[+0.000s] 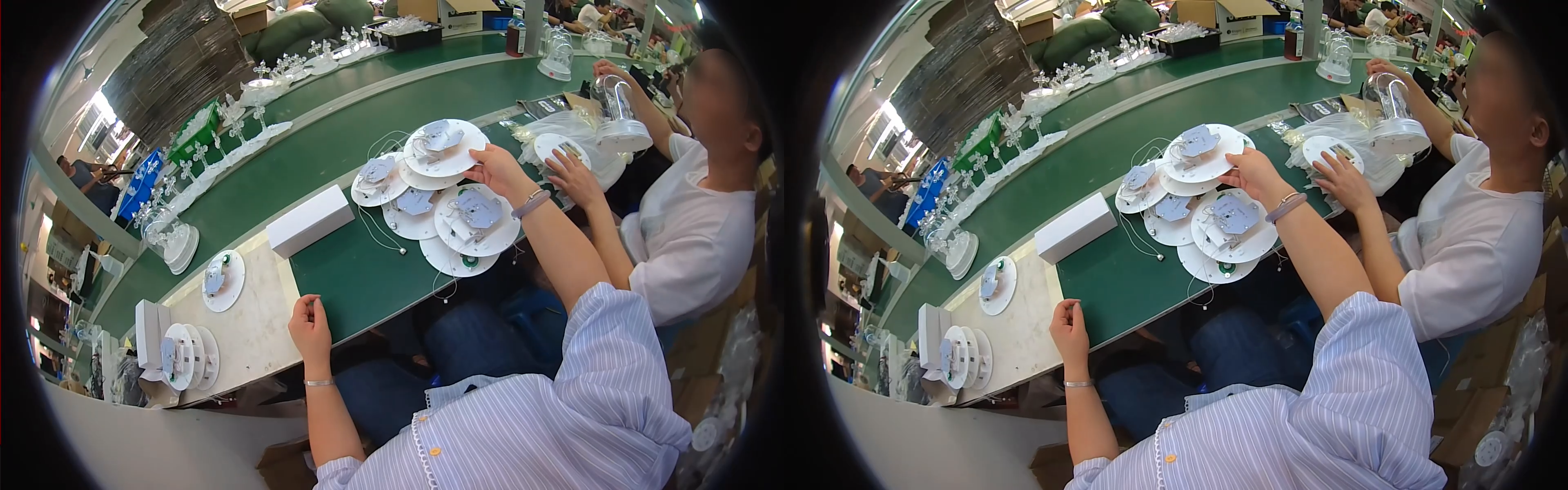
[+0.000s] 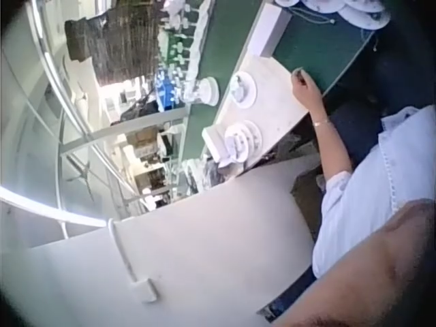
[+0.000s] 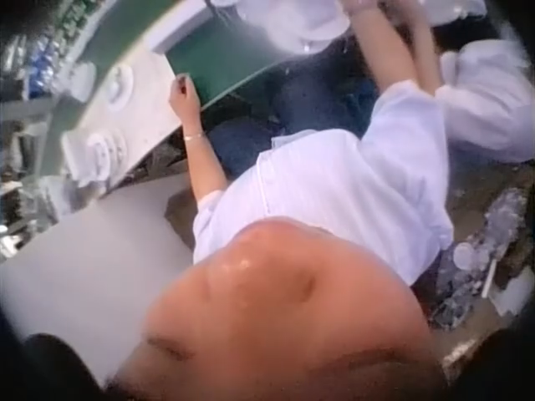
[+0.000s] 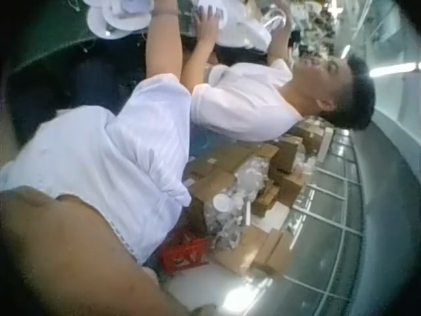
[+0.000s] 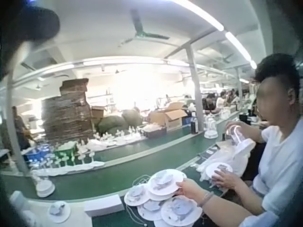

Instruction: Inserting batteries into the bases of LED decorative lights and organizing the assembled parts on an assembly line.

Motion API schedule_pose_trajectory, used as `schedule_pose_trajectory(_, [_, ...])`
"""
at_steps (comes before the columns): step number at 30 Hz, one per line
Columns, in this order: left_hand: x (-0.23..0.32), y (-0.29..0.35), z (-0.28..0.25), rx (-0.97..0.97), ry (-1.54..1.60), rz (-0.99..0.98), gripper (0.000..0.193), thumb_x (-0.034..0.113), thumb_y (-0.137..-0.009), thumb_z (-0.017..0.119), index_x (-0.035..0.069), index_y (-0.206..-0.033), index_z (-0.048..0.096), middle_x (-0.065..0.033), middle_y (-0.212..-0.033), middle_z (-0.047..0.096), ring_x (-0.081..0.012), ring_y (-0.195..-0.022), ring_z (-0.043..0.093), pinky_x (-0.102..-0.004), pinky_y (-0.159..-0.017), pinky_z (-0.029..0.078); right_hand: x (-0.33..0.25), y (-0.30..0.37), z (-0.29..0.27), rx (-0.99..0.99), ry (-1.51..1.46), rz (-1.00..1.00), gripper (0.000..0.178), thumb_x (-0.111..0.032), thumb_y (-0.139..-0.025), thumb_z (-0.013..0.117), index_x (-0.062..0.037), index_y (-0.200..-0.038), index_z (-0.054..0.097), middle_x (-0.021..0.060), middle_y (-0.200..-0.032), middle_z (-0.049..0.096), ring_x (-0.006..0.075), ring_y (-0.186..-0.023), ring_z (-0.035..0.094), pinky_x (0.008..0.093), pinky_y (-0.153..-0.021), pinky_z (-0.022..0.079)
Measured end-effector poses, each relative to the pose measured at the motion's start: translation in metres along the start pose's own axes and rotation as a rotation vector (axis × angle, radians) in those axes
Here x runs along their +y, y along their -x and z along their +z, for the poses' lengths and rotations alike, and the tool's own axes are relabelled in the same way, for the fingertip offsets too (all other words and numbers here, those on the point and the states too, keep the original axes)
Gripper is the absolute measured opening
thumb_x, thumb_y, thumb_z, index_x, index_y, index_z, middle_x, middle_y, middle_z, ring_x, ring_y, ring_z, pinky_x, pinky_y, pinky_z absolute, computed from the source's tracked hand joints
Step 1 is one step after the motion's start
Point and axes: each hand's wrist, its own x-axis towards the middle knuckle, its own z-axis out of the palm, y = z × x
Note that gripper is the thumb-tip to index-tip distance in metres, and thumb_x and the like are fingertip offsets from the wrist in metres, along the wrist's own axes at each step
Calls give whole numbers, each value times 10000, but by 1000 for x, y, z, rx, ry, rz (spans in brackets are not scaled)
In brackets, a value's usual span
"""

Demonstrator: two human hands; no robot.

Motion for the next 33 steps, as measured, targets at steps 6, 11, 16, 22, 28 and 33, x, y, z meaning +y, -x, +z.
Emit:
schedule_pose_trajectory(6, [-3,1,0,-23,15,-14,88,87,-810,519,9,-807,560,21,-519,394,-52,-475,336,-214,-439,266,-2,6,-8,131,422,-85,215,-156,-790,551,-16,-946,501,60,-743,558,118,-568,546,215,-414,422])
schedule_pose_trajectory(11, [1,3,-2,-15,8,-6,89,85,-810,517,7,-810,559,21,-518,392,-52,-472,331,-214,-435,261,-9,4,-21,143,865,-97,183,-198,-758,583,-20,-787,554,20,-619,513,64,-427,372,224,-336,254])
schedule_pose_trajectory(16, [-2,2,-3,-18,3,-9,92,89,-811,517,7,-810,561,20,-518,394,-52,-471,329,-216,-432,258,-13,11,-18,84,725,17,208,-236,-758,595,-33,-754,552,4,-605,496,56,-418,325,209,-342,225])
schedule_pose_trajectory(22, [0,2,-1,-14,-2,-4,92,89,-810,518,8,-813,562,21,-518,398,-51,-471,328,-215,-432,258,-17,20,-8,85,969,75,285,-311,-777,572,-26,-767,590,2,-598,501,65,-432,349,212,-359,251])
schedule_pose_trajectory(28, [-1,3,2,-21,8,-3,87,87,-808,520,10,-818,560,22,-520,407,-51,-473,349,-204,-439,274,-22,32,-3,210,1264,-113,386,-367,-782,535,14,-796,594,108,-636,571,197,-553,527,305,-505,405])
schedule_pose_trajectory(33, [-9,7,-7,44,-79,46,73,103,-796,541,43,-825,569,-41,-518,485,-102,-451,433,-244,-443,345,-1,87,50,175,1274,-759,301,-264,-788,550,-16,-957,529,135,-582,556,281,-566,557,358,-511,417])
